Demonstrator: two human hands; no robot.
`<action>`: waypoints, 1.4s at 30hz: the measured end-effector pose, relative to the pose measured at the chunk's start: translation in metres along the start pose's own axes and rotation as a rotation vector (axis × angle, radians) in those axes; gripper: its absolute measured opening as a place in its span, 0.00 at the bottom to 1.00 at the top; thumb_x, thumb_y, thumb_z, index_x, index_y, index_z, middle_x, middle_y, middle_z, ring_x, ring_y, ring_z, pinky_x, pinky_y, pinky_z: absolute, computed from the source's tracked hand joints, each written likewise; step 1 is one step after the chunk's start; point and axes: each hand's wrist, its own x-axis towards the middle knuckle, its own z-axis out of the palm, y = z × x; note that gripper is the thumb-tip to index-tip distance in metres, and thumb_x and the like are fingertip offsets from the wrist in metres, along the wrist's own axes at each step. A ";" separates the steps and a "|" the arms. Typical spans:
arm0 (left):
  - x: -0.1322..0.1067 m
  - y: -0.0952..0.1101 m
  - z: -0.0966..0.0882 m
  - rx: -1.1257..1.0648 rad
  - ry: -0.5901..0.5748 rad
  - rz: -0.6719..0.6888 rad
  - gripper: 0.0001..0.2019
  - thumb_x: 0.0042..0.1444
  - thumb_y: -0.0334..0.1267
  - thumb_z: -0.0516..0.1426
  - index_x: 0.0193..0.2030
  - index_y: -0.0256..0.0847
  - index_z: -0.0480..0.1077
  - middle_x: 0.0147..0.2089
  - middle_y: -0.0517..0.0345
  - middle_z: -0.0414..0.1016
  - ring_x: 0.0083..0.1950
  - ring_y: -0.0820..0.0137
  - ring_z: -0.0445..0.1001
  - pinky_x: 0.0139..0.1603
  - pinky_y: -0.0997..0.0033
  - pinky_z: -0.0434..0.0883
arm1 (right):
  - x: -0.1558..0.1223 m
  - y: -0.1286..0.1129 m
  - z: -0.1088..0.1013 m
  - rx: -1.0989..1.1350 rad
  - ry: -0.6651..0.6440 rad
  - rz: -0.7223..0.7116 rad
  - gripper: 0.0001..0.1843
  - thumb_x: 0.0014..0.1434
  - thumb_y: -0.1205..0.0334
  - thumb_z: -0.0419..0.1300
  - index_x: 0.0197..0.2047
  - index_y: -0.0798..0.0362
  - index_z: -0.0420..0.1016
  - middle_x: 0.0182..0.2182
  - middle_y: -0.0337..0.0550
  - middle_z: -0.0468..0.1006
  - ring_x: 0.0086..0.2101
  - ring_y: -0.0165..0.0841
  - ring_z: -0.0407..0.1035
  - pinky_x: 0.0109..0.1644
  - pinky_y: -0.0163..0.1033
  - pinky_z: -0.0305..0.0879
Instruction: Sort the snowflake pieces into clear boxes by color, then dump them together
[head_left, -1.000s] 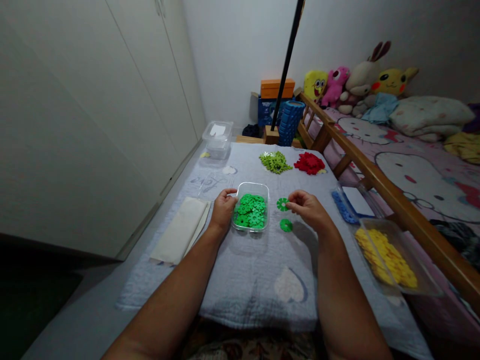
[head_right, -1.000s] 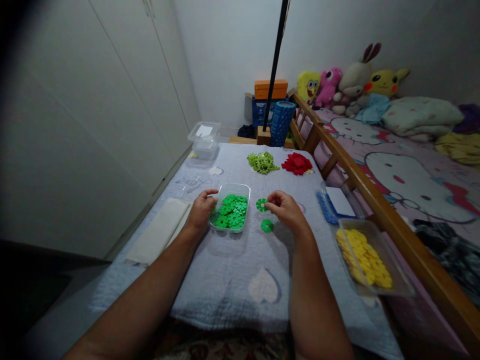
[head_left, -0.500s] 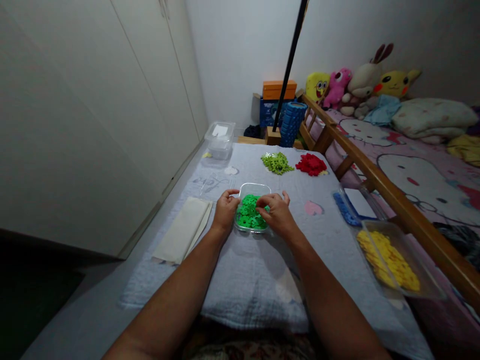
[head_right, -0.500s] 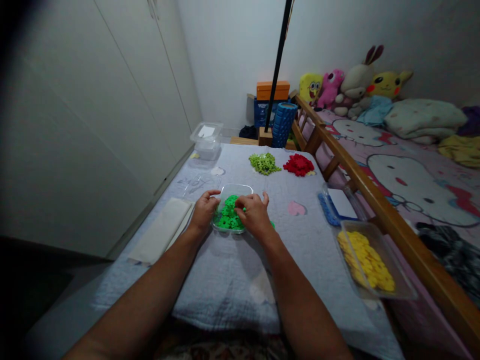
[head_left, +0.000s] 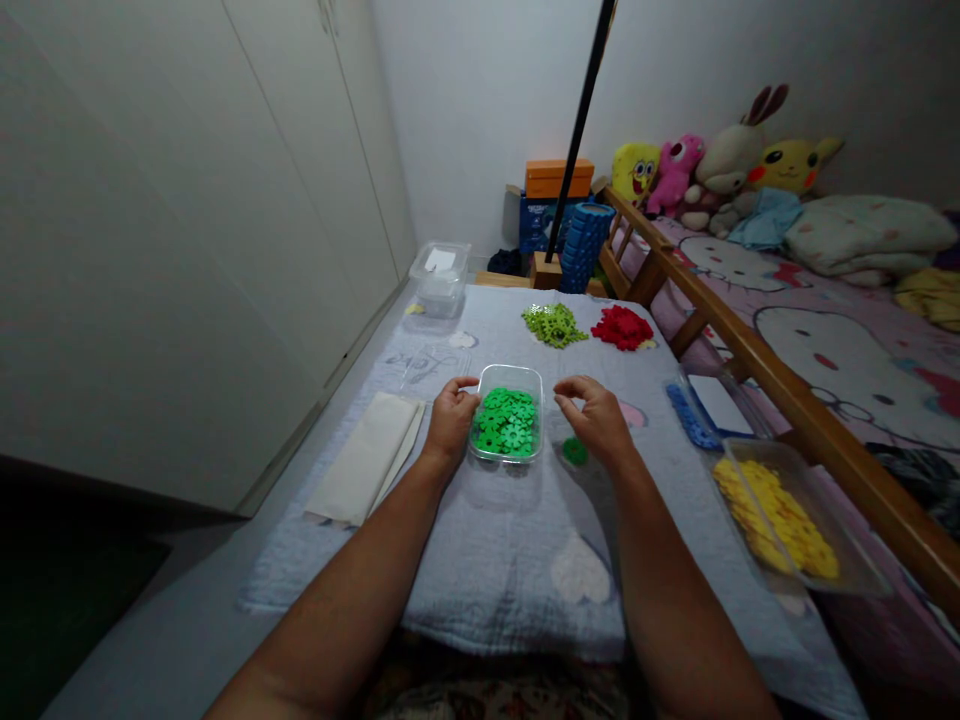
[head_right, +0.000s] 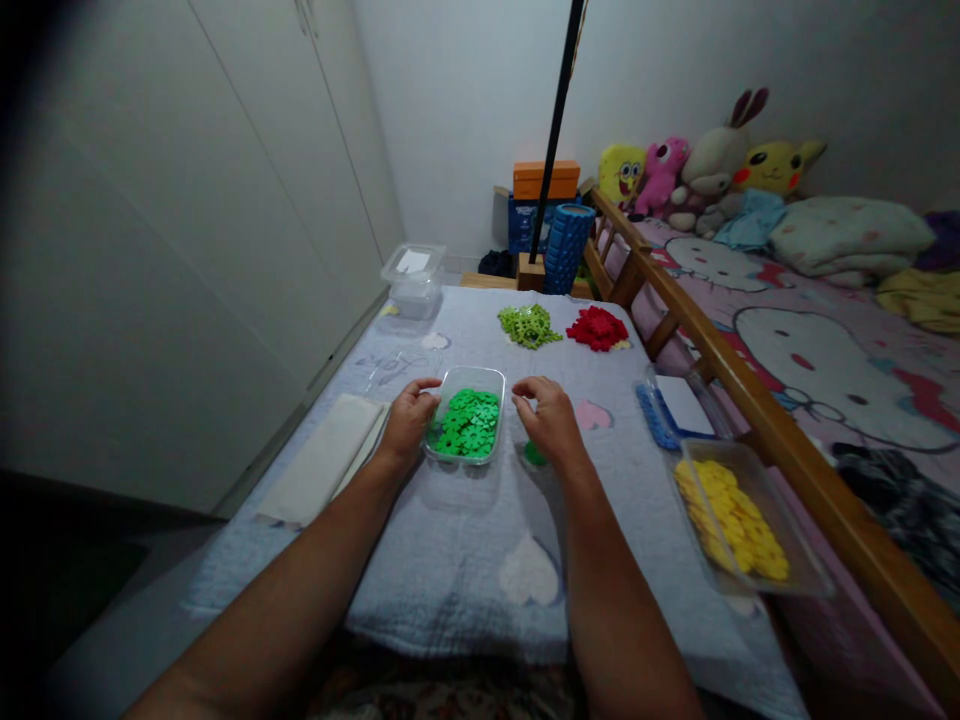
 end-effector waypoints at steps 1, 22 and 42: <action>0.000 0.000 0.000 0.002 0.002 -0.001 0.20 0.42 0.41 0.61 0.44 0.39 0.72 0.20 0.72 0.58 0.21 0.76 0.56 0.24 0.76 0.54 | 0.000 0.006 -0.006 -0.016 -0.032 0.043 0.05 0.60 0.63 0.59 0.37 0.50 0.77 0.37 0.45 0.81 0.40 0.39 0.73 0.48 0.43 0.66; 0.000 0.000 0.000 0.000 -0.008 0.001 0.20 0.43 0.41 0.61 0.44 0.40 0.71 0.21 0.73 0.58 0.22 0.76 0.55 0.24 0.77 0.55 | -0.010 0.036 -0.022 -0.022 -0.471 0.333 0.07 0.46 0.66 0.65 0.26 0.51 0.69 0.24 0.33 0.71 0.27 0.29 0.64 0.30 0.34 0.54; -0.005 -0.003 0.006 -0.056 -0.136 -0.010 0.22 0.47 0.46 0.65 0.48 0.41 0.69 0.21 0.74 0.58 0.20 0.77 0.54 0.22 0.76 0.51 | 0.044 -0.051 0.022 -0.157 -0.276 -0.041 0.09 0.54 0.76 0.60 0.32 0.51 0.75 0.28 0.37 0.78 0.30 0.31 0.68 0.37 0.34 0.57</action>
